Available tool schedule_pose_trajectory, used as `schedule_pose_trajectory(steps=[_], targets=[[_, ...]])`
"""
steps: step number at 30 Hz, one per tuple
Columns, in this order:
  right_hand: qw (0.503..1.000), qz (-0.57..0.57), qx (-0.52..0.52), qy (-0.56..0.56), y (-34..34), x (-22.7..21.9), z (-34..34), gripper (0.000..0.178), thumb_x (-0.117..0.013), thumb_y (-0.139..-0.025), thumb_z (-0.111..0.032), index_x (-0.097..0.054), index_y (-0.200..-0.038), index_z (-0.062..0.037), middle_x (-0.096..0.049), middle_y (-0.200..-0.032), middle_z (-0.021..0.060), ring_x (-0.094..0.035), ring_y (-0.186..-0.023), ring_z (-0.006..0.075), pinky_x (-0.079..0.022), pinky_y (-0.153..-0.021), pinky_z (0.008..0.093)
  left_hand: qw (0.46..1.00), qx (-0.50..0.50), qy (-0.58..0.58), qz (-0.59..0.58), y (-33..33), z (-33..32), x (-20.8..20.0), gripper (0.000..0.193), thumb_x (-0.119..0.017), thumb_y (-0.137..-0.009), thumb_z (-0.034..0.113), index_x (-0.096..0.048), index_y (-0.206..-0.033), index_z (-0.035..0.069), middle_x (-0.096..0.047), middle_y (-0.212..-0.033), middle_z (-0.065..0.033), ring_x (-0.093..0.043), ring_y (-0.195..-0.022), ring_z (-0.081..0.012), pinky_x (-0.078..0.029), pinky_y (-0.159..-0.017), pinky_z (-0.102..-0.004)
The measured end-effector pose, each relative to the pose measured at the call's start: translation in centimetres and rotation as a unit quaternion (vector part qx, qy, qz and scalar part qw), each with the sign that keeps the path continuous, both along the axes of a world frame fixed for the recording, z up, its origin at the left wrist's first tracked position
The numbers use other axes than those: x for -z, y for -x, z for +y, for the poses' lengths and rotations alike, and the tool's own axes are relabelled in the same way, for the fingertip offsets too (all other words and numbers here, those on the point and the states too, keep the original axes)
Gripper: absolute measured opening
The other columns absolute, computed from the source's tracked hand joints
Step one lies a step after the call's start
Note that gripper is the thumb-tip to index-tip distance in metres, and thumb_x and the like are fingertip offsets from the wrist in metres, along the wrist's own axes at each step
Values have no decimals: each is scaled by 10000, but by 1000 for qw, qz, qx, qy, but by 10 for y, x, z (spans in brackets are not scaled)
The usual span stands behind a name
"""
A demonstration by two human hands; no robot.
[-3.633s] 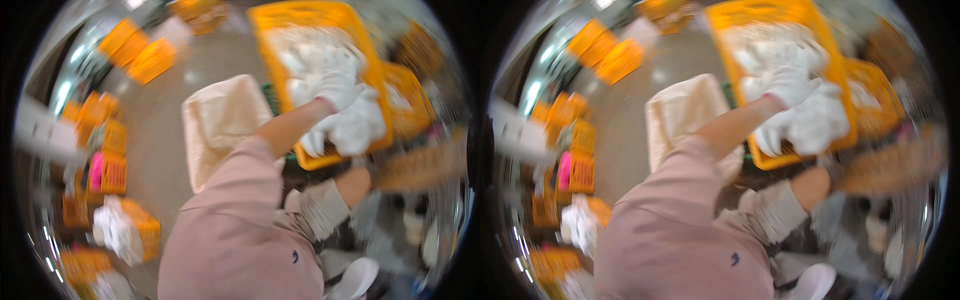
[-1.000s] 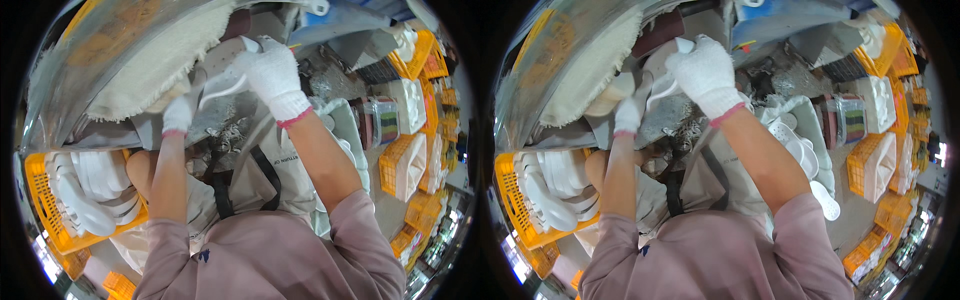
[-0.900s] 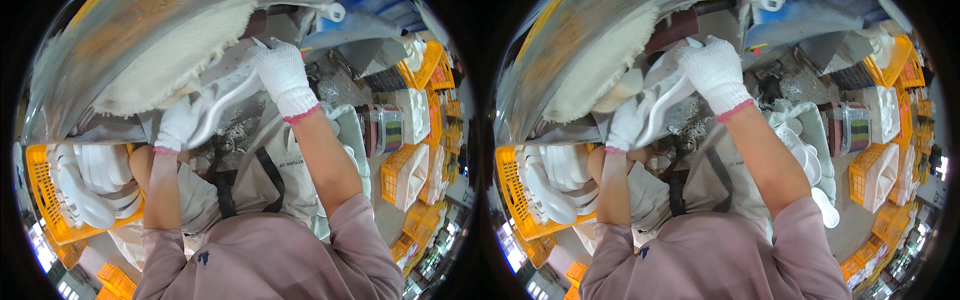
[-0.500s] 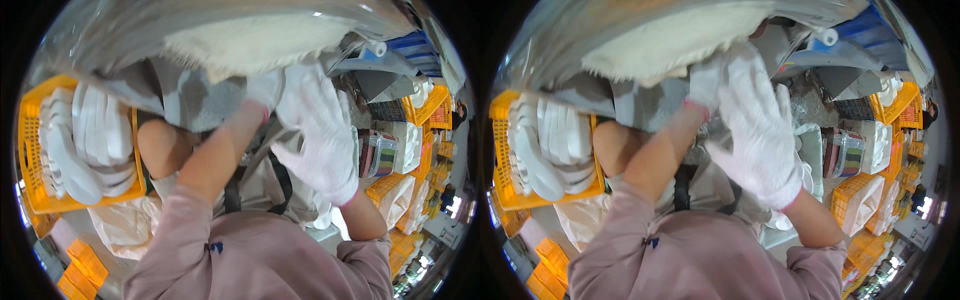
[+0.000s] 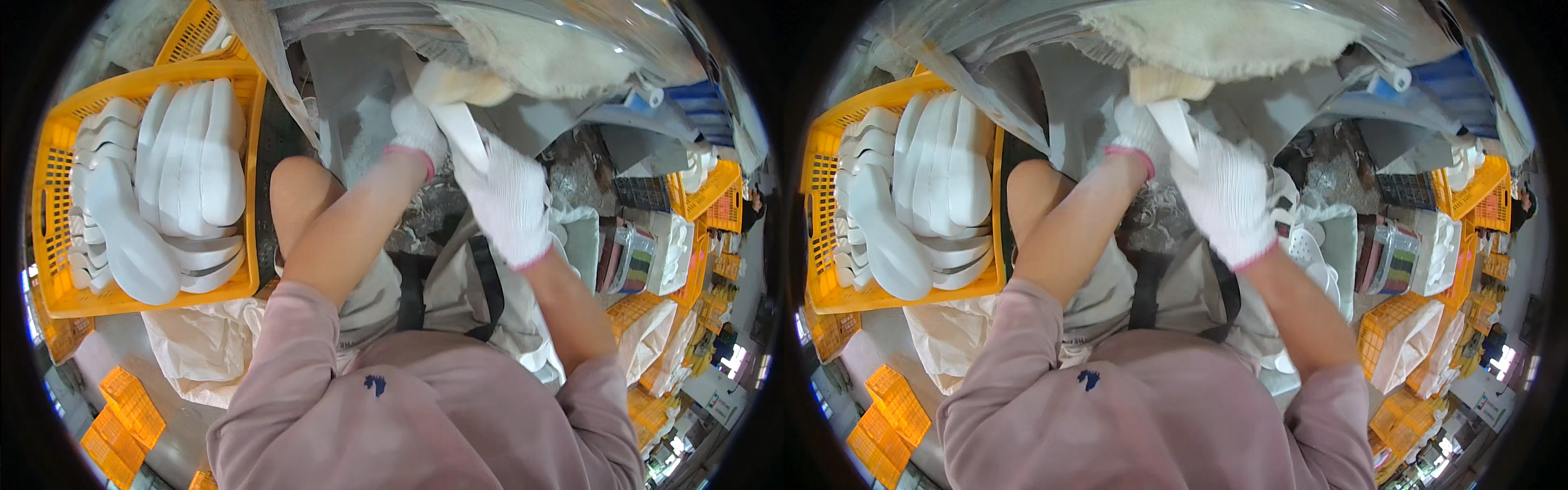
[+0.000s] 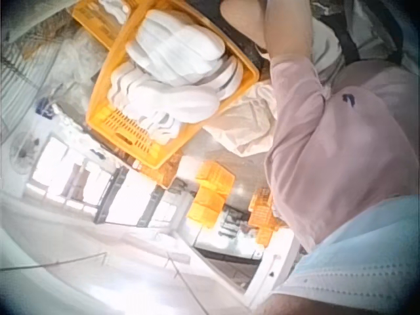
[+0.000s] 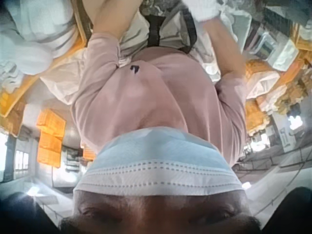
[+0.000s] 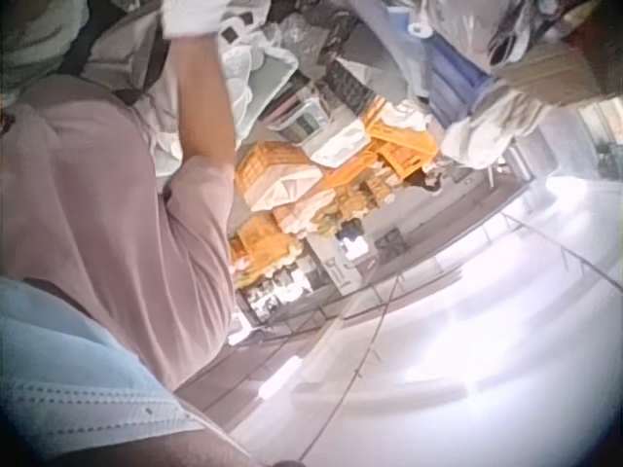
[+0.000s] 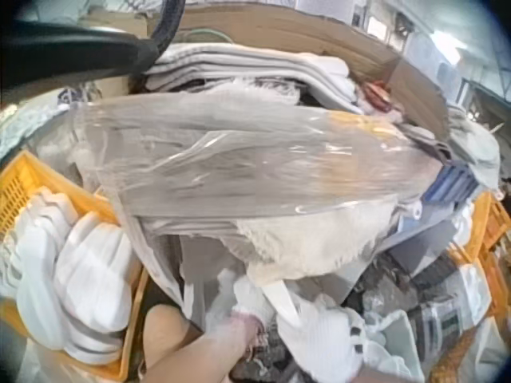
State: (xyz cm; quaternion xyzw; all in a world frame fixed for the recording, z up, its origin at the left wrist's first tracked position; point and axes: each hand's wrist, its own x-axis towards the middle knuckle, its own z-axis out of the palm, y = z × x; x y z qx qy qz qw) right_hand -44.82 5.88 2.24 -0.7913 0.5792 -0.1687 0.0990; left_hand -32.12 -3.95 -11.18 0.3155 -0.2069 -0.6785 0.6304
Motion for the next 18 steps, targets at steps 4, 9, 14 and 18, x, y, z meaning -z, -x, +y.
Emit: schedule_pose_trajectory(steps=[4,9,14,18], targets=[[997,-38,-10,66,-4,-12,9,251,-762,-930,-236,-752,-1137,-95,-741,-896,149,-717,-727,360,-575,-666,440,967,82,-113,211,8,-6,19,308,-521,-1102,311,-668,-1230,73,-730,-1105,-113,-708,-1065,-228,-555,-964,-377],[994,0,86,70,-28,-13,-37,386,-844,-872,-374,-782,-1100,-69,-778,-909,157,-770,-833,328,-606,-741,401,760,-220,155,-591,14,15,-8,388,-650,-1035,205,-633,-1349,-22,-746,-1195,-207,-741,-1108,-338,-575,-1028,-416],[968,-198,-21,-152,-23,-18,-49,469,-727,-863,-429,-721,-1107,-28,-701,-964,294,-682,-970,489,-565,-839,479,942,158,-72,289,6,21,-11,550,-442,-1065,558,-651,-1200,68,-754,-1103,-175,-741,-1025,-372,-594,-959,-473],[954,-156,-27,-255,-3,-32,-6,546,-807,-851,-274,-648,-1315,-35,-724,-1195,170,-689,-1083,301,-560,-932,400,913,199,-99,341,-3,11,-4,518,-437,-1077,526,-653,-1217,77,-748,-1119,-176,-730,-1063,-362,-582,-976,-459]])
